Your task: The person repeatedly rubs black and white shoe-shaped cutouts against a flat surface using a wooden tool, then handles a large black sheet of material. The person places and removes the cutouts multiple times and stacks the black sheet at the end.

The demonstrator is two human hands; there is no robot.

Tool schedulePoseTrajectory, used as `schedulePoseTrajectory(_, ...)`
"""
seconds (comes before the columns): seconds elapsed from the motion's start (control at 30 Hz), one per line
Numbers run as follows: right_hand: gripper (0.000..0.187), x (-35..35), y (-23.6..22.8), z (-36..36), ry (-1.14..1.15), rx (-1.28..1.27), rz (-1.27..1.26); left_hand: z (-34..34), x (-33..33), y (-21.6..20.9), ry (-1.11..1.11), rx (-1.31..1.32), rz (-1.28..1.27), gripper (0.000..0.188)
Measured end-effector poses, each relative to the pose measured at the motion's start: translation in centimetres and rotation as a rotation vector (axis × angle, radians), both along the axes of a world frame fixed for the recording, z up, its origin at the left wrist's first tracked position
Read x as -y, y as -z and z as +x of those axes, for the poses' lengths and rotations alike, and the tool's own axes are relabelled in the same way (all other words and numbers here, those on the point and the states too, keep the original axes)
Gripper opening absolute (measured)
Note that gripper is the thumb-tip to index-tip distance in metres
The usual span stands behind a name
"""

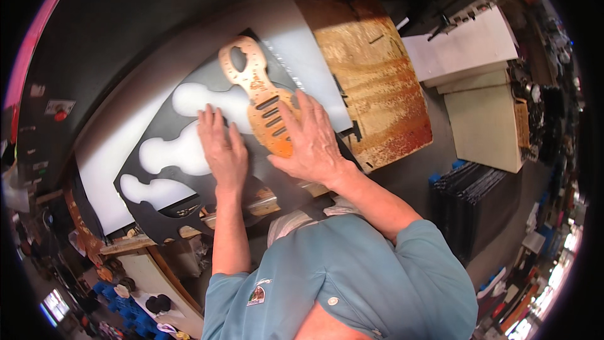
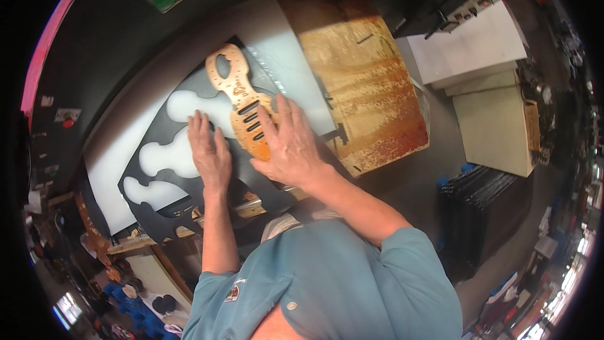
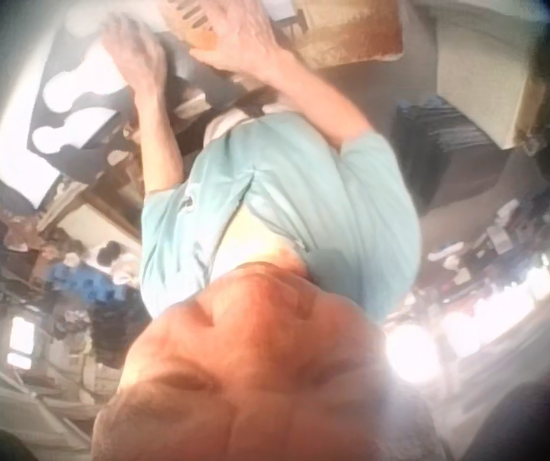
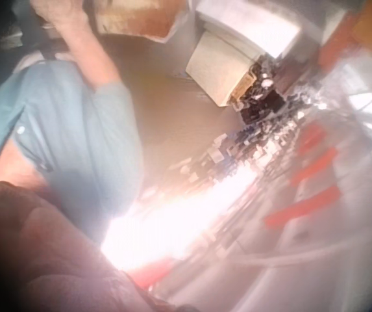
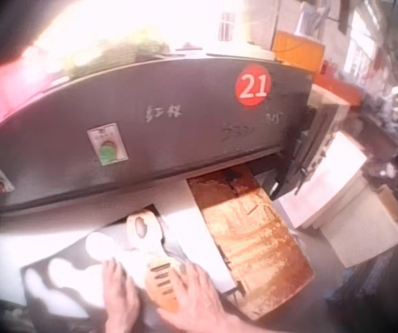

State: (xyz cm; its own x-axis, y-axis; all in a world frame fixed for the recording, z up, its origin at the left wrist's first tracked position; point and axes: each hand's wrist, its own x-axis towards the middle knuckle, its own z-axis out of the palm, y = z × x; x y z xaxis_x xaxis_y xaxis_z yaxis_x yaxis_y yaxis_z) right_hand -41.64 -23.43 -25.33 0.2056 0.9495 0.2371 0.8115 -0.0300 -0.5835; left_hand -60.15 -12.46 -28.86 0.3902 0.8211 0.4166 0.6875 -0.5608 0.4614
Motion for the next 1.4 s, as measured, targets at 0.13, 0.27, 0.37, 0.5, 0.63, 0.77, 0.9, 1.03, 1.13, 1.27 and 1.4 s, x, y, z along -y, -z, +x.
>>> schedulePoseTrajectory(0.13, 0.093, -0.9, 0.2, -0.2, -0.020, 0.047, 0.034, -0.1, 0.3, -1.0, 0.027, 0.240, -0.058, 0.041)
schedulePoseTrajectory(0.27, 0.086, -0.3, -0.8, 2.2, -0.062, -0.232, 0.031, -2.0, 0.6, -1.1, 0.059, 0.321, -0.111, 0.036)
schedulePoseTrajectory(0.37, 0.089, 1.2, -2.3, 5.3, -0.030, -0.678, -0.093, -6.6, -1.2, -1.0, -0.059, 0.155, 0.031, 0.037)
schedulePoseTrajectory(0.5, 0.091, 2.9, -3.3, 8.5, 0.064, -0.402, -0.059, -16.7, -7.4, -0.5, -0.383, -0.100, 0.138, 0.053)
schedulePoseTrajectory(0.63, 0.085, 1.5, -1.7, 10.7, 0.093, -0.165, 0.069, -22.6, -9.7, 1.8, -0.551, -0.309, -0.011, 0.062)
schedulePoseTrajectory(0.77, 0.086, 0.5, 0.9, 11.5, 0.093, -0.053, -0.024, -23.4, -9.5, 2.7, -0.522, -0.322, 0.028, 0.060)
schedulePoseTrajectory(0.9, 0.088, 0.6, 1.7, 11.8, 0.082, -0.001, -0.023, -23.4, -9.4, 1.4, -0.474, -0.292, 0.082, 0.054)
schedulePoseTrajectory(1.03, 0.090, 0.7, 0.4, 11.5, 0.114, -0.061, -0.063, -23.5, -10.0, -0.1, -0.423, -0.260, 0.172, 0.045)
schedulePoseTrajectory(1.13, 0.091, -0.1, -0.7, 11.1, 0.139, -0.174, -0.060, -23.2, -10.9, -1.1, -0.408, -0.260, 0.174, 0.040)
schedulePoseTrajectory(1.27, 0.092, -3.0, -0.3, 10.8, 0.132, 0.040, -0.009, -23.7, -12.2, -3.2, -0.376, -0.287, 0.058, 0.031)
schedulePoseTrajectory(1.4, 0.092, -4.4, -0.2, 10.5, 0.145, 0.041, -0.118, -27.1, -11.8, -4.7, -0.334, -0.271, -0.025, 0.031)
